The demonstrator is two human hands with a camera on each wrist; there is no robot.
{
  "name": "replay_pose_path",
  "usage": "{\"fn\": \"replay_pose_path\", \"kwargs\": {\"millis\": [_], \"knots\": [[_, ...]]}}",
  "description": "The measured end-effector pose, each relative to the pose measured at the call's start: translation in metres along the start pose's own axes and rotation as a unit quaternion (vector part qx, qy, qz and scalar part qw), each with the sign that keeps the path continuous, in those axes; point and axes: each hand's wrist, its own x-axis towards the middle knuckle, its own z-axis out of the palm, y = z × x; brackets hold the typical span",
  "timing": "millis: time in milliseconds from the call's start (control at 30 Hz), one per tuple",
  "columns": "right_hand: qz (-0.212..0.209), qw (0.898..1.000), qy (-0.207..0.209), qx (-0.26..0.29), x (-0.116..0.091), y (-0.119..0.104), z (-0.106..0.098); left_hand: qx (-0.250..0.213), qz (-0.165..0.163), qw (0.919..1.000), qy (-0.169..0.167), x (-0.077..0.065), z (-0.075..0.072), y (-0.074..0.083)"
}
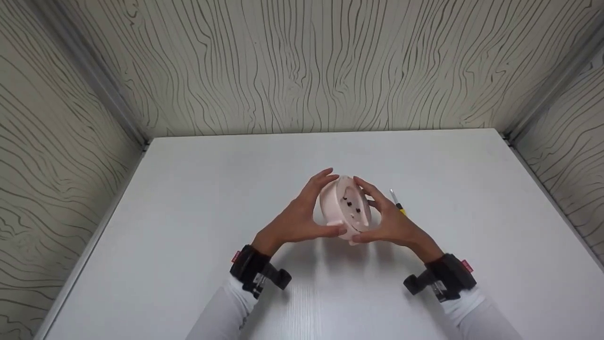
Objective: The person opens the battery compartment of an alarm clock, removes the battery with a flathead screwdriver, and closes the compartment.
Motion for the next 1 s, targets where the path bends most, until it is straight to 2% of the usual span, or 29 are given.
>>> {"fn": "replay_pose_path", "kwargs": {"millis": [233, 1000], "knots": [[-0.014, 0.999, -0.003, -0.032, 0.0003, -0.0001, 0.0, -0.007, -0.004, 0.9999, -0.006, -0.0008, -0.0005, -0.0004], [0.014, 0.998, -0.012, -0.055, -0.0032, -0.0054, 0.0017, -0.006, 0.011, 0.9994, -0.033, -0.0039, 0.002, -0.0065]]}}
